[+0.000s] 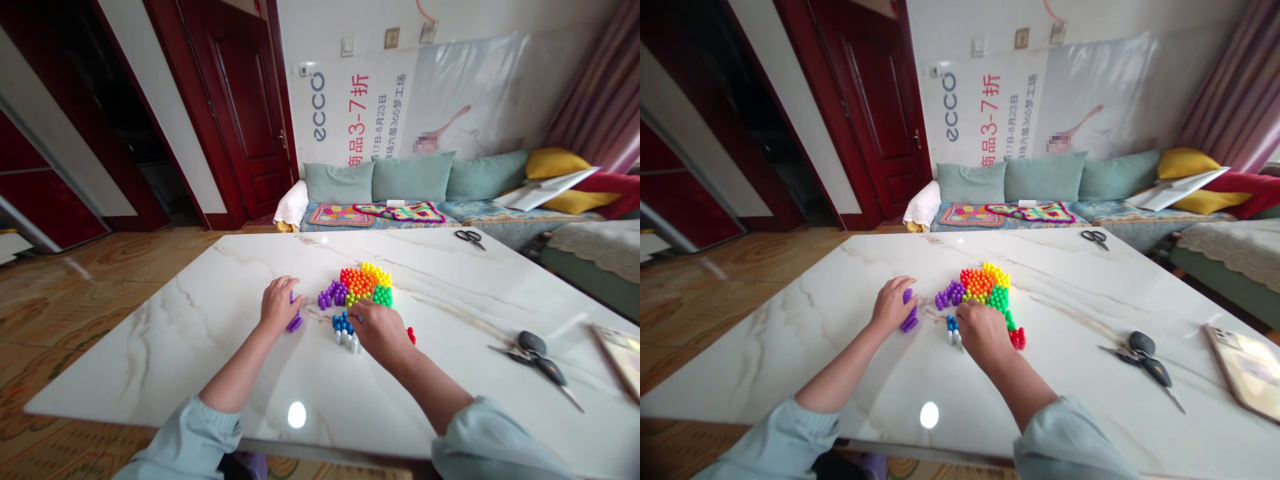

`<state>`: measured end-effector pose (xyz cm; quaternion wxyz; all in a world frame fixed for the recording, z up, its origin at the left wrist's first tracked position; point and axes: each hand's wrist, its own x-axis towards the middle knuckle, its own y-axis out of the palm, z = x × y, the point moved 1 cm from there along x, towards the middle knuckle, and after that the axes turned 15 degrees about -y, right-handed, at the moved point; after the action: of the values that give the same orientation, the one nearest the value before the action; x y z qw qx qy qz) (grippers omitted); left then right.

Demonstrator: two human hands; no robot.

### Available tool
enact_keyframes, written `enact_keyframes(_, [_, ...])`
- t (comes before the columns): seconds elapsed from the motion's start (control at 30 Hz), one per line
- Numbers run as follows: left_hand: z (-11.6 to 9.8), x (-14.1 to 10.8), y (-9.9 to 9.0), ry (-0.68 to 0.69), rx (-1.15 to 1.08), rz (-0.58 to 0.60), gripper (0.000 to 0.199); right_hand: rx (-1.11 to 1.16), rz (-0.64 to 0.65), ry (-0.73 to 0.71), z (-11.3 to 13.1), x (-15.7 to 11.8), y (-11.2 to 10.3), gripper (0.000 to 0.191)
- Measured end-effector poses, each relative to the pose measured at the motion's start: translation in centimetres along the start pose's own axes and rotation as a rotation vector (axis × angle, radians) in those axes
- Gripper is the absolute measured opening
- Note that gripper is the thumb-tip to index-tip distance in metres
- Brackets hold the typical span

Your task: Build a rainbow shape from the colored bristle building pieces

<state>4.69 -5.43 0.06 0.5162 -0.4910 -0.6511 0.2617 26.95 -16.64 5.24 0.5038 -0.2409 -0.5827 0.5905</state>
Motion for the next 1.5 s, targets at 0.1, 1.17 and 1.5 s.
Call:
enact_keyframes(0.1, [3.5, -0.2, 0.6, -0.131, 0.031, 0.074, 0.067, 0.001, 0.012, -0.008, 0.4, 0.0, -0.1, 0.023])
enact_keyframes(1.17, [0.0, -9.4, 1.2, -0.114, -0.142, 0.112, 0.034, 0.326, -0.104, -0.023, 7.2, -1.0, 10.9, 0.049])
enact_keyframes(1.5, [-0.2, -9.1, 0.6, -0.144, -0.307, 0.046, 0.03, 0.343, -0.195, -0.014, 6.6, -1.4, 11.2, 0.032])
